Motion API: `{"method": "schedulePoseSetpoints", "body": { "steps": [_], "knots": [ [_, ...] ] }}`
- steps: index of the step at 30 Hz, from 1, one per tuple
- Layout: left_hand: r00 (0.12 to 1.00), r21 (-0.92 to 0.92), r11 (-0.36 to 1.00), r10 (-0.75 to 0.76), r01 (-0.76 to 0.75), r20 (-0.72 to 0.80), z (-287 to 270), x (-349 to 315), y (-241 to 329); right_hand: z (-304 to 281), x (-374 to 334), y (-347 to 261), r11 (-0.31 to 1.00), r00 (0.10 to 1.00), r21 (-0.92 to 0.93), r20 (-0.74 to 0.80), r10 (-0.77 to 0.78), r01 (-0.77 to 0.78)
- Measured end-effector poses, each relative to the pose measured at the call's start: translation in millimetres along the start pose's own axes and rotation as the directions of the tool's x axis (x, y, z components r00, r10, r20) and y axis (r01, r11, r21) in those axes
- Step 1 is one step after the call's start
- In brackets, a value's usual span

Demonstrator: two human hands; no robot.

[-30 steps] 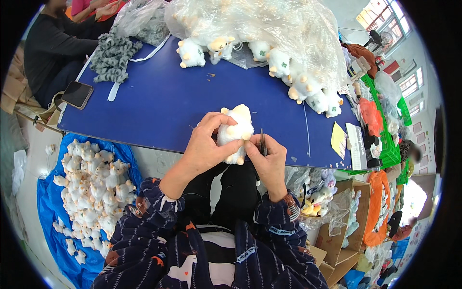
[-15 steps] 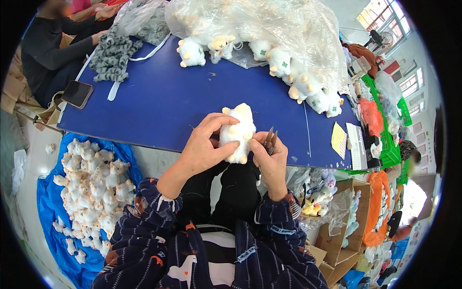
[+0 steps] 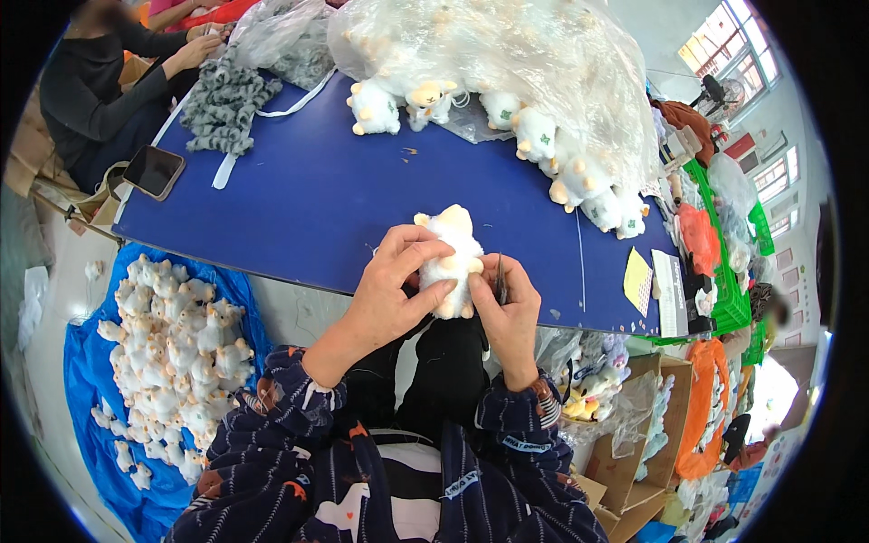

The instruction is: The person sits on the floor and uses scissors to trim loose threads and fluff on small white stuffed toys. They handle each toy one at a time, rotating it to access different sides, and place the finished items on a blue tarp beside them.

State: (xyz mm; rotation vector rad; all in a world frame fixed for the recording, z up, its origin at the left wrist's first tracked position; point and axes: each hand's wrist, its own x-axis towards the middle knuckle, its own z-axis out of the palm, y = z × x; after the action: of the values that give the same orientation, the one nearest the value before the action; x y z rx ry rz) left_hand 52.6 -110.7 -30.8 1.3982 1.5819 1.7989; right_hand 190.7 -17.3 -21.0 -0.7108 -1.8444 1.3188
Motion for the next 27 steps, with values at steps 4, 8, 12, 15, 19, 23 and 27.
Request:
{"method": "schedulePoseSetpoints", "body": {
  "steps": [4, 8, 12, 15, 19, 23, 27],
  "knots": [
    [1.0, -0.031, 0.999, -0.02, 0.02, -0.004, 0.9, 1.5, -0.4, 2.5, -0.8, -3.1, 0.999, 0.999, -0.01, 0.001, -0.033, 0.033],
    [1.0, -0.074, 0.997, 0.0, -0.001, -0.026, 3.6, -0.2, -2.5, 5.0, 0.3, -4.9, 0.987, 0.996, -0.131, 0.014, -0.089, 0.09],
    [0.999, -0.218, 0.976, -0.026, 0.018, -0.032, 4.9, -2.9, -10.9, 6.5, -1.1, -13.5, 0.974, 0.998, -0.221, 0.013, -0.054, 0.056],
    [0.998, -0.281, 0.958, -0.049, 0.057, 0.036, 2.8, -5.1, -11.4, 4.7, -7.3, -11.5, 0.973, 0.994, -0.208, -0.024, -0.103, 0.095],
    [1.0, -0.432, 0.901, 0.019, -0.018, -0.003, 3.6, -5.9, -10.9, 1.8, -11.5, -7.0, 0.943, 0.967, -0.251, -0.076, -0.243, 0.217],
    [0.993, -0.492, 0.862, -0.11, 0.121, 0.05, -4.4, -7.3, -7.1, -0.1, -17.2, -8.1, 0.909, 0.941, -0.287, -0.062, -0.333, 0.303],
    [0.937, -0.476, 0.808, -0.282, 0.348, 0.206, -9.4, -3.3, 2.8, 4.9, -26.0, -5.5, 0.866, 0.899, -0.301, -0.056, -0.435, 0.4]
  ]
}}
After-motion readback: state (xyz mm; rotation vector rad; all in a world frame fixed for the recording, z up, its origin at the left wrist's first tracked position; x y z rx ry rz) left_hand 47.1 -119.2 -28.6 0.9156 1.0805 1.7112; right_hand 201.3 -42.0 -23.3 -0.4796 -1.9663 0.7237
